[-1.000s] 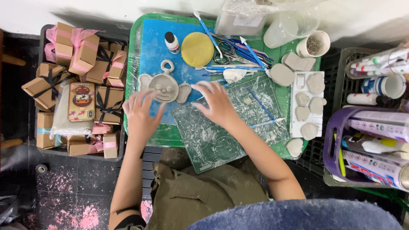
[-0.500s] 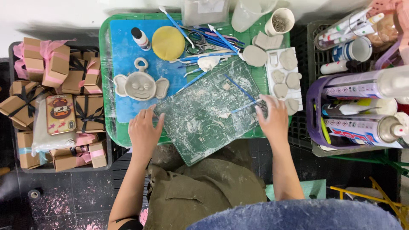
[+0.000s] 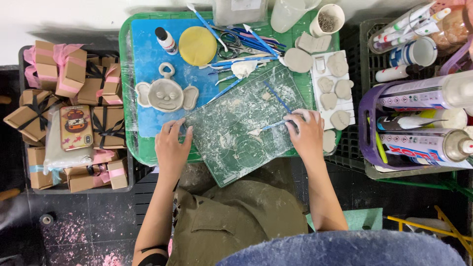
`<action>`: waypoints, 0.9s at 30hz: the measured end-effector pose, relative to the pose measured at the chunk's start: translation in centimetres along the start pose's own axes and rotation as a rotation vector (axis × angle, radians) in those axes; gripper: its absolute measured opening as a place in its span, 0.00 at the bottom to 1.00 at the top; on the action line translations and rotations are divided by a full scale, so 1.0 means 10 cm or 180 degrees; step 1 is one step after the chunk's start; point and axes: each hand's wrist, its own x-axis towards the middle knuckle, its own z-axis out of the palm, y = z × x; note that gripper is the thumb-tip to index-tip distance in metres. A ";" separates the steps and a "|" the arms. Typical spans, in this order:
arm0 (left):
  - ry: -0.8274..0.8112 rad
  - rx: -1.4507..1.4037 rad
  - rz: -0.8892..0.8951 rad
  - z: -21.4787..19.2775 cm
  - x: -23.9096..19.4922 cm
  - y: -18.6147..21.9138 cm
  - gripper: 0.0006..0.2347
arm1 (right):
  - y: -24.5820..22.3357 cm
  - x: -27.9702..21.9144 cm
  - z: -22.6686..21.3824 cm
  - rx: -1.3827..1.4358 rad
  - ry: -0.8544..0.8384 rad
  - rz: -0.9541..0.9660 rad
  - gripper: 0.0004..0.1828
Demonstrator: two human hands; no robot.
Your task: The person assembles and details a small clay face figure by hand and using a thin blue brush. They attach clay ears to a round face base, smooth the edges with their fingers, and then use the brush to apply a liquid substance around the features and edges.
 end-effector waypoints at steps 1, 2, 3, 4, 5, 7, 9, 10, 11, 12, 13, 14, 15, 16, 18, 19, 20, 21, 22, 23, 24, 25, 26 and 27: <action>0.0010 0.0009 -0.0018 -0.02 0.01 -0.02 0.13 | 0.00 0.00 0.01 0.0073 0.0026 -0.0071 0.08; -0.0007 -0.0028 -0.0026 -0.05 0.02 -0.04 0.11 | -0.01 0.00 0.02 0.0146 0.0052 -0.0141 0.08; -0.0026 -0.0066 -0.0034 -0.08 0.03 -0.06 0.10 | -0.04 0.00 0.04 0.0154 0.0042 -0.0157 0.08; -0.0017 -0.0057 -0.0051 -0.11 0.05 -0.07 0.10 | -0.07 0.00 0.07 0.0160 -0.0017 -0.0354 0.07; 0.0052 0.0040 -0.0024 -0.12 0.07 -0.08 0.09 | -0.10 0.01 0.10 0.0164 -0.0070 -0.0550 0.06; 0.0123 0.0144 -0.0009 -0.13 0.13 -0.07 0.08 | -0.23 0.03 0.20 0.0198 -0.0216 -0.0642 0.06; 0.0272 0.0377 -0.0006 -0.12 0.19 -0.07 0.09 | -0.35 0.06 0.26 0.0233 -0.0360 -0.0724 0.06; 0.0275 0.0385 -0.0013 -0.13 0.22 -0.06 0.09 | -0.40 0.08 0.26 0.0244 -0.0389 -0.0827 0.08; 0.0354 0.0531 -0.0029 -0.13 0.25 -0.07 0.12 | -0.45 0.10 0.26 0.0254 -0.0420 -0.0935 0.09; 0.0433 0.0677 -0.0045 -0.15 0.28 -0.08 0.15 | -0.50 0.14 0.27 0.0260 -0.0426 -0.0946 0.09; 0.0431 0.0683 -0.0064 -0.16 0.31 -0.11 0.15 | -0.54 0.18 0.27 0.0276 -0.0492 -0.1006 0.10; 0.0439 0.0592 0.0121 -0.17 0.34 -0.14 0.15 | -0.60 0.23 0.30 0.0292 -0.0559 -0.1067 0.12; 0.0447 0.0496 0.0313 -0.18 0.38 -0.18 0.15 | -0.67 0.29 0.33 0.0293 -0.0570 -0.1073 0.12; 0.0446 0.0498 0.0300 -0.18 0.40 -0.22 0.15 | -0.75 0.36 0.39 0.0535 -0.0622 -0.1242 0.13; 0.0303 0.0404 0.0531 -0.16 0.45 -0.31 0.17 | -0.93 0.54 0.50 0.0773 -0.0681 -0.1420 0.14; 0.0311 0.0406 0.0520 -0.14 0.47 -0.34 0.17 | -1.04 0.65 0.58 0.0836 -0.0761 -0.1479 0.19; 0.0291 0.0371 0.0529 -0.11 0.49 -0.37 0.17 | -1.15 0.75 0.66 0.0898 -0.0841 -0.1538 0.24; 0.0276 0.0341 0.0542 -0.11 0.51 -0.39 0.17 | -1.26 0.86 0.74 0.0902 -0.0840 -0.1554 0.24; 0.0289 0.0349 0.0535 -0.12 0.51 -0.41 0.17 | -1.36 0.96 0.81 0.0991 -0.0831 -0.1643 0.30; 0.0247 0.0163 0.0451 -0.13 0.52 -0.42 0.18 | -1.45 1.04 0.87 0.1079 -0.0824 -0.1734 0.37; 0.0205 -0.0024 0.0367 -0.14 0.52 -0.43 0.20 | -1.52 1.10 0.93 0.1083 -0.0826 -0.1752 0.37; 0.0215 -0.0016 0.0355 -0.15 0.53 -0.44 0.20 | -1.57 1.14 0.99 0.1109 -0.0815 -0.1825 0.40; 0.0149 -0.0130 0.0268 -0.16 0.54 -0.45 0.23 | -1.60 1.18 1.03 0.1136 -0.0804 -0.1897 0.44; 0.0075 -0.0244 0.0180 -0.17 0.54 -0.47 0.25 | -1.62 1.19 1.07 0.1142 -0.0813 -0.1904 0.44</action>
